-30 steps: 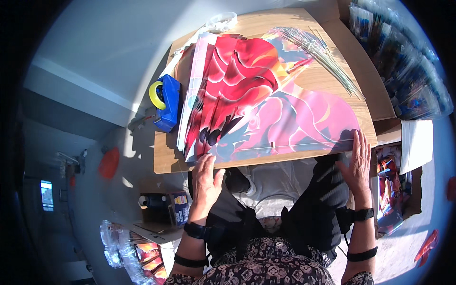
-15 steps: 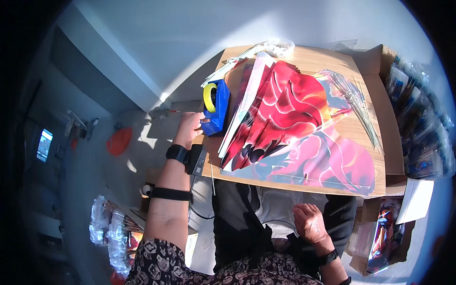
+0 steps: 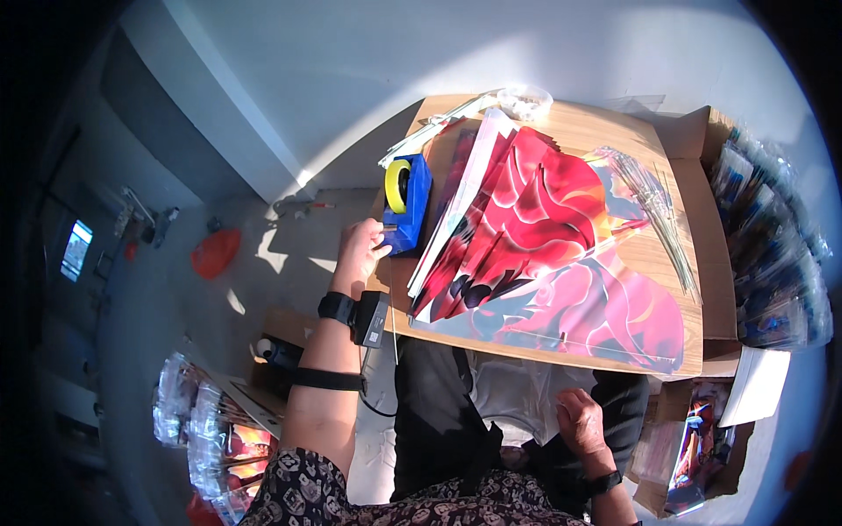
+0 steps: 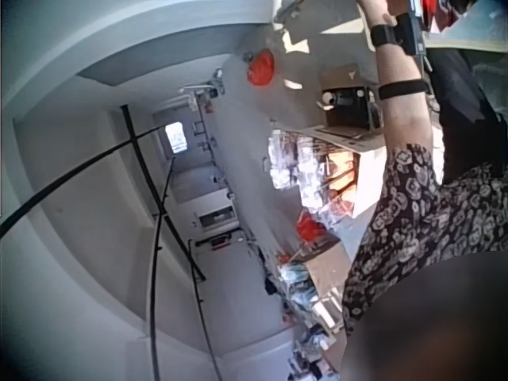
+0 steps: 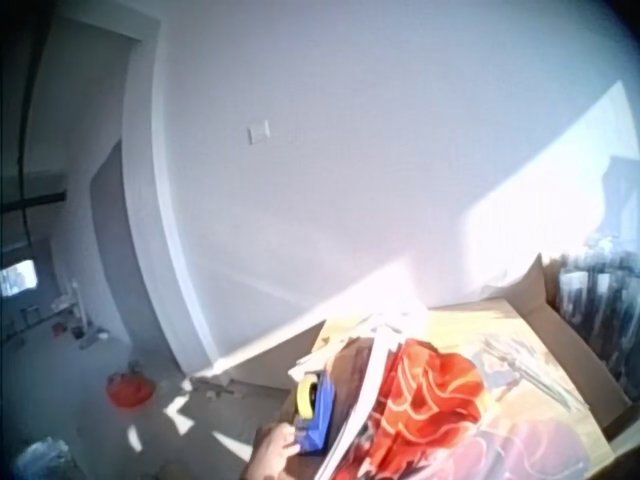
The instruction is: The recorder is assembling kites by taping thin supporting sticks onto patterned plastic kite sheets.
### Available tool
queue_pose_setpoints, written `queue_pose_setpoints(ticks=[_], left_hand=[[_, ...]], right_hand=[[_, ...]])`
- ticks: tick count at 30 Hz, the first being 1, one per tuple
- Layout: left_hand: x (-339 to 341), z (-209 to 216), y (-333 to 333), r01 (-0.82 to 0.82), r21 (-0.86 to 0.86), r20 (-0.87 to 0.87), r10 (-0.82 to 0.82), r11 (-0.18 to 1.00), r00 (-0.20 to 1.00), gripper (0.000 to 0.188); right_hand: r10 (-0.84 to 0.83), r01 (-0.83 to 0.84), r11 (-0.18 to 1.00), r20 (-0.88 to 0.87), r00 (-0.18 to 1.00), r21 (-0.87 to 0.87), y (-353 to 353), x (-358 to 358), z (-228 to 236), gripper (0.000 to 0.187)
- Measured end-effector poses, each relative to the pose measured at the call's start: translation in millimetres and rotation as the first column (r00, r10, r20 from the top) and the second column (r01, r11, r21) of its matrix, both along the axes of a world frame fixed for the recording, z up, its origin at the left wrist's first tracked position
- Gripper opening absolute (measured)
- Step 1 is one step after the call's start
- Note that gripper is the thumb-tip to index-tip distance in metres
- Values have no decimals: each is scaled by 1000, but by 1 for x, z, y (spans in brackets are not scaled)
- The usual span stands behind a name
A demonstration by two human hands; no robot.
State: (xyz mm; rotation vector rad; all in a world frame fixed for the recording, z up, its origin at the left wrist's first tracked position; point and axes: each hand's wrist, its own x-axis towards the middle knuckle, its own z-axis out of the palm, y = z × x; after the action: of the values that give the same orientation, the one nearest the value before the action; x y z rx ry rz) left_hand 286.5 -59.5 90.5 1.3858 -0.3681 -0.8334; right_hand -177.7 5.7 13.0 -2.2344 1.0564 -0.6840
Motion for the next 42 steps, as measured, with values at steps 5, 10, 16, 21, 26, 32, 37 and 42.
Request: queue_pose_setpoints(ticks=[5,10,16,21,26,32,37,42], left_hand=[[-18,-14,7,-110,-18,-66,109,994,992,8],[-14,-20,8,-40,70,-355,62,997,933,7],[10,-42,22,278,182,-386,-192,943,903,12],[-16,-20,4,-407,-111,234,422,907,876,29],[-18,26,-20,-110,93,323,75,990,944,39],[3,28,-27,-54,238,143,20,970,989,41],[-9,13,-17,-246,35,110,241,969,964,22],[-19,-6,-3,-231,-105,-126,217,967,968,21]], right_hand=[[-28,28,1000,-32,999,1,-1,-9,-6,16],[-81,82,995,-23,996,61,0,-14,-13,14],[-65,66,995,-6,998,81,1,-7,-16,14],[-75,77,994,-25,997,74,1,-15,-15,13],[-109,113,988,-37,993,105,5,-23,-18,12],[-152,150,981,6,988,125,7,-24,-16,9],[-184,182,975,4,983,127,4,-33,-24,9],[-173,169,982,39,984,86,3,-33,-29,6]])
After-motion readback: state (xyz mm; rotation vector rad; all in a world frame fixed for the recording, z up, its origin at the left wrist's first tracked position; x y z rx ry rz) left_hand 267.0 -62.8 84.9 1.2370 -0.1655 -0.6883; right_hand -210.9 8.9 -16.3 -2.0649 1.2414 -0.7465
